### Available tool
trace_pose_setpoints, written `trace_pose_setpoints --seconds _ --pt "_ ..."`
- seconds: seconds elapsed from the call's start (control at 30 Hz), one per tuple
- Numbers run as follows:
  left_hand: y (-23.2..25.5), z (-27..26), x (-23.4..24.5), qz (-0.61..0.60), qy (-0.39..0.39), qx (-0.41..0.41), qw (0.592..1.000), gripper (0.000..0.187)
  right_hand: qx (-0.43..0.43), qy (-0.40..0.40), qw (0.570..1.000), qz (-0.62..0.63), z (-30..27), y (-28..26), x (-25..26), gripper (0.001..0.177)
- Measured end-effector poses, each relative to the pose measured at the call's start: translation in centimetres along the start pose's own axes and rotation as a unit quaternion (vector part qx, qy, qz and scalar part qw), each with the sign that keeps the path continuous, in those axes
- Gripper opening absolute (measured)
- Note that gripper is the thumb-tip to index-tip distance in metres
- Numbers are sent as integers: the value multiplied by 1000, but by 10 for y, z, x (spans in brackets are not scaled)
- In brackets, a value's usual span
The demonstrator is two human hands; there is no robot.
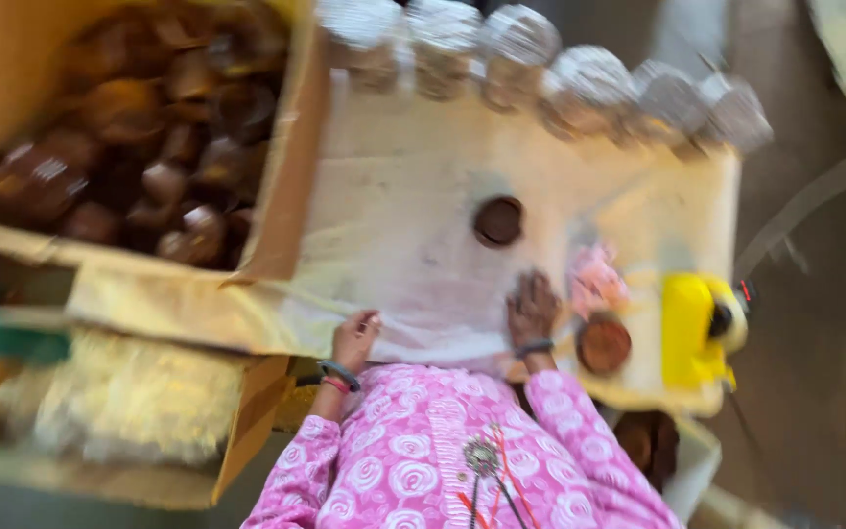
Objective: The person cleans the interior of wooden bowls with a cloth and then wraps each bowl in plastic wrap.
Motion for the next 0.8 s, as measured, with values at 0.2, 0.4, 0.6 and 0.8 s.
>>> trace_pose_setpoints --seconds 0.2,0.4,0.6,0.8 --pt "30 58 -45 -87 -210 21 974 31 -77 21 997 23 -16 -47 60 58" --pt "74 95 -121 -93 -350 148 920 37 -185 124 967 123 -96 -59 117 32" --pt "52 111 -157 -83 -337 225 910 43 -473 169 860 90 -246 24 95 19" --pt "49 105 -145 -158 -338 202 905 43 -609 -30 788 82 -397 128 -3 25"
Point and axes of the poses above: each hand's wrist, its own z-axis towards the middle knuckle, its own x-axis out of the back of the hand, y = z × x, the point moved 1 cm from there along z, towards the middle knuckle, and after that the axes turned 6 degrees about y, right-handed, at the moved point
